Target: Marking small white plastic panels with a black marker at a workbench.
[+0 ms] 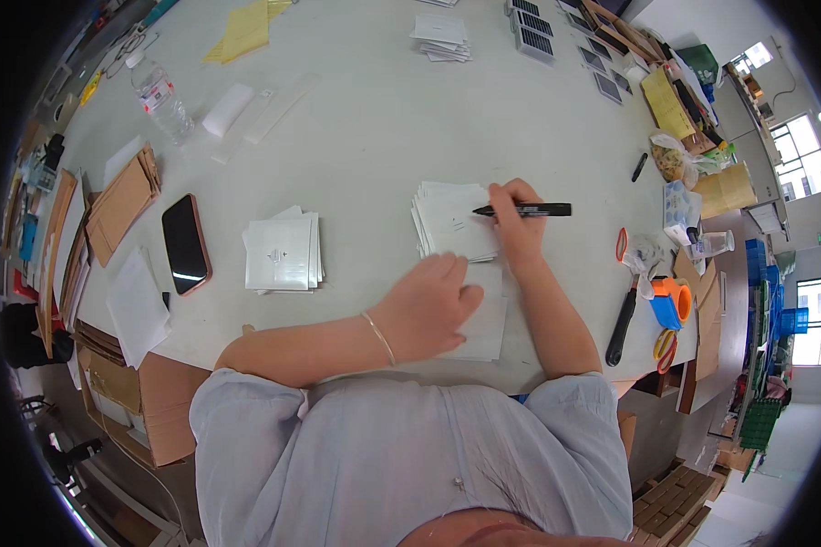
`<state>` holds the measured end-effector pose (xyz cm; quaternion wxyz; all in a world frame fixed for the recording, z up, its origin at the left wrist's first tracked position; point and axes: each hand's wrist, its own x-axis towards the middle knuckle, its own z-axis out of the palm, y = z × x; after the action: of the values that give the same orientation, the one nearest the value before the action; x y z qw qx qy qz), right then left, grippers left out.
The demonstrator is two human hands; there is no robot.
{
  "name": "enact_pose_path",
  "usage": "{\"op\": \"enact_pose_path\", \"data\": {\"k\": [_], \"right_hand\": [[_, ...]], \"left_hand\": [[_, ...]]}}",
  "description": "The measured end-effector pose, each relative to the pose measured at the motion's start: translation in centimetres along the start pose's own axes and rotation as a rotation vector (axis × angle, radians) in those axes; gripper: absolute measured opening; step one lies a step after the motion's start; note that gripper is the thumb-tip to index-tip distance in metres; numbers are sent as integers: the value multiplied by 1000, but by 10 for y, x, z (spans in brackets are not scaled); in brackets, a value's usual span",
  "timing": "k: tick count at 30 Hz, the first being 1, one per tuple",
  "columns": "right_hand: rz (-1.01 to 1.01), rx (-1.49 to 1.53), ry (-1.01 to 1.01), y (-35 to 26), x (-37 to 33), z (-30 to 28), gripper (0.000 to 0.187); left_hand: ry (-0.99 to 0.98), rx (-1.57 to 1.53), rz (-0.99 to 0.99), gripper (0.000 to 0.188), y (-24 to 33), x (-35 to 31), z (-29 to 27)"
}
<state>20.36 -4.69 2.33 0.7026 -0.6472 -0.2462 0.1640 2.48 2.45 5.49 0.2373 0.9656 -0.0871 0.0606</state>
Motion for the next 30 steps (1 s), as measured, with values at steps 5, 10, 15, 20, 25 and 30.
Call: {"op": "enact_pose_path", "data": {"k": [5,10,15,20,25,30], "right_hand": [[-198,-281,-186,8,-5,7,24],[-220,-334,-229,9,-5,10,22],[-200,-387,-212,11,-6,13,22],[-207,-369,-202,10,-7,11,24],[-213,-286,-191,11,-7,4,26],[-266,-371,-251,13,-9,3,26]], "left_hand": [[0,65,56,46,0,-1,4],[237,97,-116,50,-36,12,-3],[220,140,-229,53,-52,13,2],[238,170,-213,54,-55,13,3],[245,176,-208,53,-56,13,3],[225,169,-211,51,-57,14,0]]}}
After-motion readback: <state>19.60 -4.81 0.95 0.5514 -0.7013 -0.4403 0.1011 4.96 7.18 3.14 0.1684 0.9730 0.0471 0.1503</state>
